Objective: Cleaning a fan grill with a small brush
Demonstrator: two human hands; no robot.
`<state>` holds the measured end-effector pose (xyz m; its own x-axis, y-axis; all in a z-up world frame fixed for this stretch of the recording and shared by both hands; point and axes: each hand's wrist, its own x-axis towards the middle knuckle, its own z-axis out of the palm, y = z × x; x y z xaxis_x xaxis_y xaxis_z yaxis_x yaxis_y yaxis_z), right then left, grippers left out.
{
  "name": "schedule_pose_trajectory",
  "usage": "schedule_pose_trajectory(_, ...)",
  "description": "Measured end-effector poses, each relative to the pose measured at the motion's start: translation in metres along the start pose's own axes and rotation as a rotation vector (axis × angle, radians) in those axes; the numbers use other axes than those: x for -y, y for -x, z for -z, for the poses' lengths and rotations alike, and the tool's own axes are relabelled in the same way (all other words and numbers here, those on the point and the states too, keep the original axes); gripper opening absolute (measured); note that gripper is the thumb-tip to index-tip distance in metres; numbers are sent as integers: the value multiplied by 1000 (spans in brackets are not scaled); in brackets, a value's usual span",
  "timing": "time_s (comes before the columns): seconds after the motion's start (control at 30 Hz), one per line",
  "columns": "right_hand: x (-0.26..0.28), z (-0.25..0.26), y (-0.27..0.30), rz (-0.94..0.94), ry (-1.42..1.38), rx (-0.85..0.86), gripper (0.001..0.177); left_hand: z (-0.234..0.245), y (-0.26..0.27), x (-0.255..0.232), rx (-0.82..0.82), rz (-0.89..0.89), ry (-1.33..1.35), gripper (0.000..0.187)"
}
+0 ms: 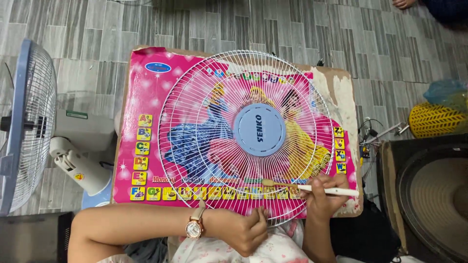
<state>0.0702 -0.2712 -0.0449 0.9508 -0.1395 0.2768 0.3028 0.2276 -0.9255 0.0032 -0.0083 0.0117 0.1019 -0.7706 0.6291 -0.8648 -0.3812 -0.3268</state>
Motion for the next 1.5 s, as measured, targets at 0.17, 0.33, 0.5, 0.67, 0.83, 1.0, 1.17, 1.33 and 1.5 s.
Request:
schedule_pose_trajectory(0.17, 2, 1, 8, 52, -16, -86, 30, 0, 0, 0, 3, -19, 21, 7)
schedule_pose_trajectory(0.33, 3, -4, 11, 81, 273, -252, 19, 0, 0, -1, 9, -16, 21, 7)
schedule_pose_trajectory(0.5, 15, -10, 36, 73, 711, -158, 19, 1, 0, 2, 23, -35, 16, 16)
schedule_pose_trajectory(0.67, 3, 11, 55, -144, 595, 34, 14, -1, 2, -1, 15, -25, 11, 10)
schedule_pose_trajectory(0.83, -18, 17, 48, 136, 486, -30, 11, -5, 1, -3, 21, -34, 7, 5)
schedule_pose_trajectory(1.0, -14, 23, 44, 112, 1167, 235, 21, -1, 0, 0, 36, -27, -17, 9)
schedule_pose_trajectory(1.17, -64, 176, 23, -680, -51, 558, 14, -3, 1, -2, 32, -41, -23, 5)
schedule_pose_trajectory(1.33, 5, 0, 55, 134, 627, 207, 1, 1, -2, 2, 43, -31, -14, 6)
schedule_pose_trajectory(1.5, -20, 28, 40, 91, 771, -129, 21, 1, 0, 1, 54, -36, 23, 9)
